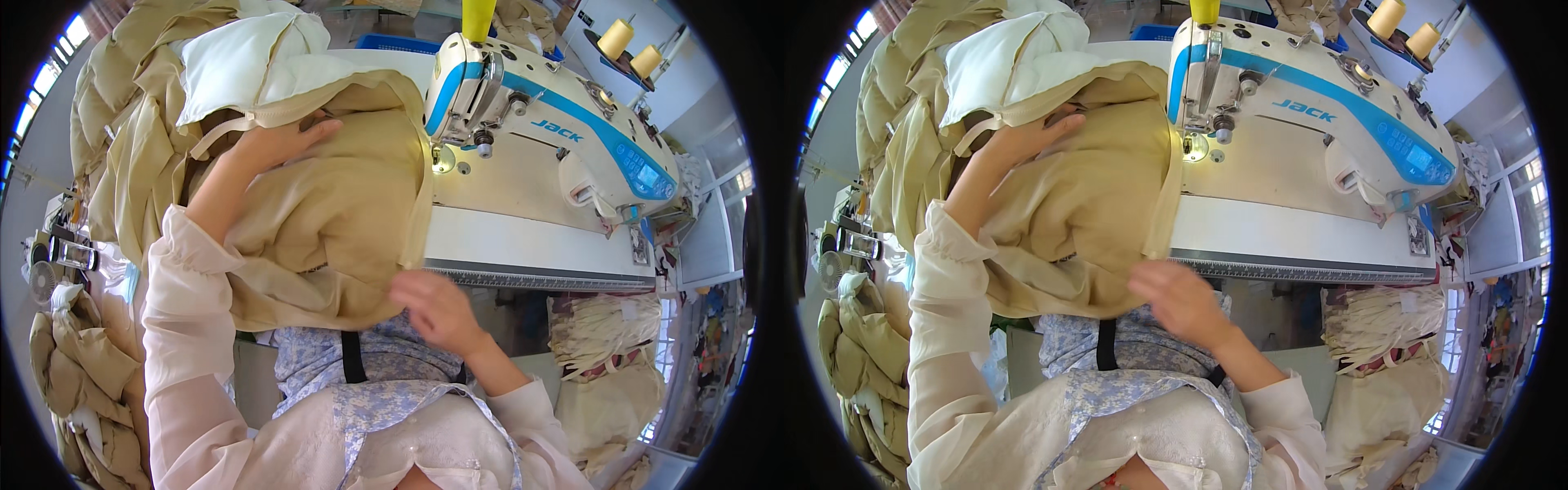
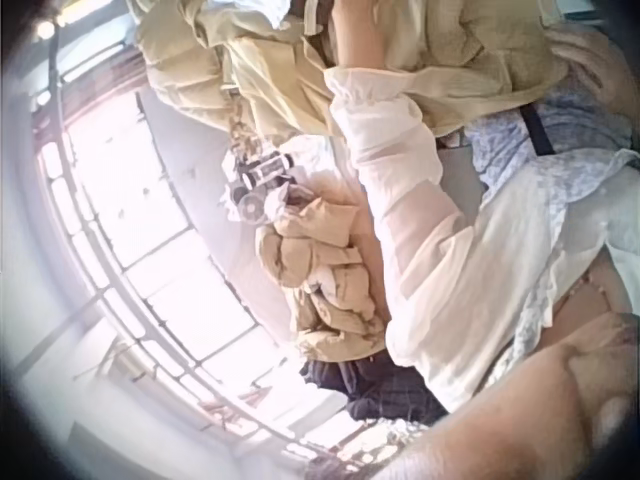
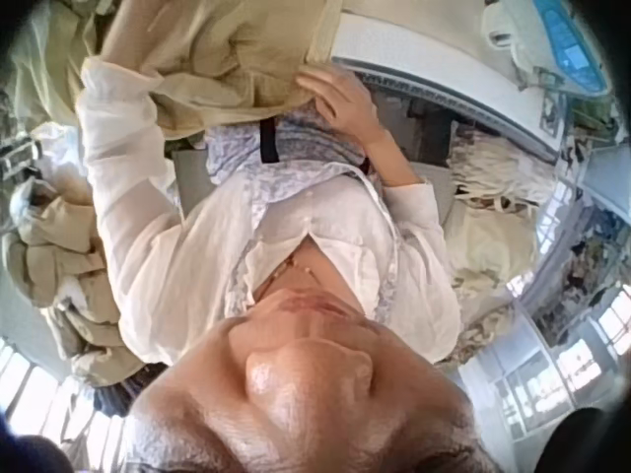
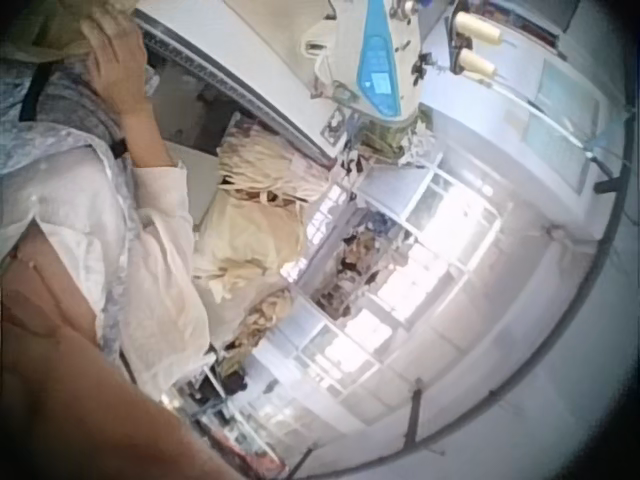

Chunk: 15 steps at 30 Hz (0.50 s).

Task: The person aligns a zipper with beige fabric and sews it using a sewing machine. They repeatedly adjust the fabric and zipper, guide them under the needle, and trim threads with scissors.

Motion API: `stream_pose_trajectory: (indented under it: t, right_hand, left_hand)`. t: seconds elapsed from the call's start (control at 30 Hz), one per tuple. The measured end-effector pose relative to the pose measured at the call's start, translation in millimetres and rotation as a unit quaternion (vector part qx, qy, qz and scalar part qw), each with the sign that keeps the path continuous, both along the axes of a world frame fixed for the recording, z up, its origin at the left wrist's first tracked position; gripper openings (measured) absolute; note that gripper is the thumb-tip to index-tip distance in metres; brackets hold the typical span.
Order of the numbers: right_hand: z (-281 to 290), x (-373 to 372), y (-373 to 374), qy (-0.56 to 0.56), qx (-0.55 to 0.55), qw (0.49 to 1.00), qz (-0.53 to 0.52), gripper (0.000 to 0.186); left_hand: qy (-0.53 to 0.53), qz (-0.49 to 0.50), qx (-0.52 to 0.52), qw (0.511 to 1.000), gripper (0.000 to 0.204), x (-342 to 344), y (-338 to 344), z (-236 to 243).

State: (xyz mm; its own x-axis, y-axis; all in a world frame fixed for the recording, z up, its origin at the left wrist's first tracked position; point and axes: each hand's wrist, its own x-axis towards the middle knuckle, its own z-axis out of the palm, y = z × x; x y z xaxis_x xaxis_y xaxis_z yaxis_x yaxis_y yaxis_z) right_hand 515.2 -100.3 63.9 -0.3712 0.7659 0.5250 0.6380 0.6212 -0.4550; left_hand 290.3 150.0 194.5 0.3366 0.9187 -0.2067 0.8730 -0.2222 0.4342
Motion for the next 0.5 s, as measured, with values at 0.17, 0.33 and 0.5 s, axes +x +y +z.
stream_pose_trajectory:
  t: [0.17, 0.33, 0.5]
  right_hand:
    - [16, 10, 15, -0.142, -0.057, 0.978, -0.142, 0.085]
    - [-14, -12, 20, -0.155, 0.061, 0.980, -0.108, 0.060]
    - [0, -17, -2, -0.077, 0.000, 0.997, 0.030, 0.052]
  left_hand:
    - [-0.104, -0.071, 0.232, 0.964, 0.054, 3, 11, -17]
    - [0.003, -0.050, 0.286, 0.957, 0.066, 56, 26, -3]
    - [0.124, -0.079, 0.389, 0.909, 0.082, 100, 68, -75]
